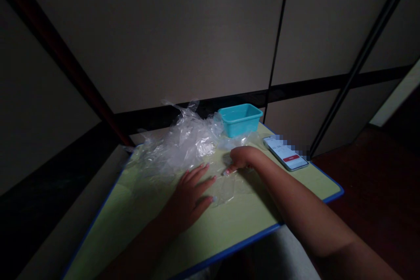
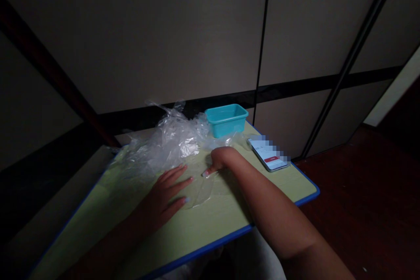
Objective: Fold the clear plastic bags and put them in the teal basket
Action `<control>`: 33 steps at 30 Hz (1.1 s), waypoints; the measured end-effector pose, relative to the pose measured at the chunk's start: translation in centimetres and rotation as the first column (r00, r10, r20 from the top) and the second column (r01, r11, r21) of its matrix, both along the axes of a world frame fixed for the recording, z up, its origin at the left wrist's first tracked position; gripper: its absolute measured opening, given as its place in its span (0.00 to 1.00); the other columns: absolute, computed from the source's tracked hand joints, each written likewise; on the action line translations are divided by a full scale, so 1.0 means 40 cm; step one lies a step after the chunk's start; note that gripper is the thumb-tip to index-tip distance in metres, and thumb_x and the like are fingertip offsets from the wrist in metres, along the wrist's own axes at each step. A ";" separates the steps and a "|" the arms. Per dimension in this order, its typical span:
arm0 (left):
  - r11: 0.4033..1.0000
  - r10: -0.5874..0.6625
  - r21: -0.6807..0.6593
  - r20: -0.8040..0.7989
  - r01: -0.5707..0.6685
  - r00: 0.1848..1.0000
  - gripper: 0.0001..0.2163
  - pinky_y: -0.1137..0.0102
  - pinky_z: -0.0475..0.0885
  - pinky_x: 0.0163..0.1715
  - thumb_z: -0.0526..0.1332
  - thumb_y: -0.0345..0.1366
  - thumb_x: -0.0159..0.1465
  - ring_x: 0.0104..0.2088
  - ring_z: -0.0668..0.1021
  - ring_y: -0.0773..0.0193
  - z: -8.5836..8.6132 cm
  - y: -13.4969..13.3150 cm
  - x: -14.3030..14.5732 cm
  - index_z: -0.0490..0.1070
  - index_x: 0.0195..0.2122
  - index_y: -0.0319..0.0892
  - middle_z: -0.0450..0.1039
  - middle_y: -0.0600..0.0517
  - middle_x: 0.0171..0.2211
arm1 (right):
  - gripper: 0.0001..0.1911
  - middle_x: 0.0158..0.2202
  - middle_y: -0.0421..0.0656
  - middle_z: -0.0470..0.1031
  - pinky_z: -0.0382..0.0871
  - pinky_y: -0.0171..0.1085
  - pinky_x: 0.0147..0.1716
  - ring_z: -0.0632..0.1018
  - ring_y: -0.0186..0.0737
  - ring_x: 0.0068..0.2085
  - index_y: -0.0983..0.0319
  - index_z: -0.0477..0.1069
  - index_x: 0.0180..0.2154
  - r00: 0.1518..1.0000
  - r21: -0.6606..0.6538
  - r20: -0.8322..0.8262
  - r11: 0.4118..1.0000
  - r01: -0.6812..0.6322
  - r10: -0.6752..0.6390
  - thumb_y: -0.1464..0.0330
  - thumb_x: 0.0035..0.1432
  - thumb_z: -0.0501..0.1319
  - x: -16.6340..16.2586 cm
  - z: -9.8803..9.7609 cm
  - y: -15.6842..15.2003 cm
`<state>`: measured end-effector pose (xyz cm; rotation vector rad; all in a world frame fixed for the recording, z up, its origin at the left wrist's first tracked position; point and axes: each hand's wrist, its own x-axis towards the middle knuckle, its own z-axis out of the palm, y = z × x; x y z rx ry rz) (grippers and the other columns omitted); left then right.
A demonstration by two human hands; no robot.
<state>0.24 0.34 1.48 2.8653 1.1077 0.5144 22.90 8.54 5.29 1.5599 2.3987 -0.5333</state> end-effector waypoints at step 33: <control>0.966 0.188 -0.144 -0.192 -0.217 0.963 0.28 0.40 0.38 0.54 0.53 0.49 0.61 0.61 0.53 0.51 -0.043 0.044 -0.062 0.51 0.60 0.46 0.52 0.43 0.61 | 0.11 0.29 0.38 0.73 0.54 0.28 0.26 0.69 0.32 0.30 0.62 0.71 0.35 0.940 0.164 -0.269 0.972 -0.169 0.209 0.70 0.45 0.65 -0.038 -0.033 -0.006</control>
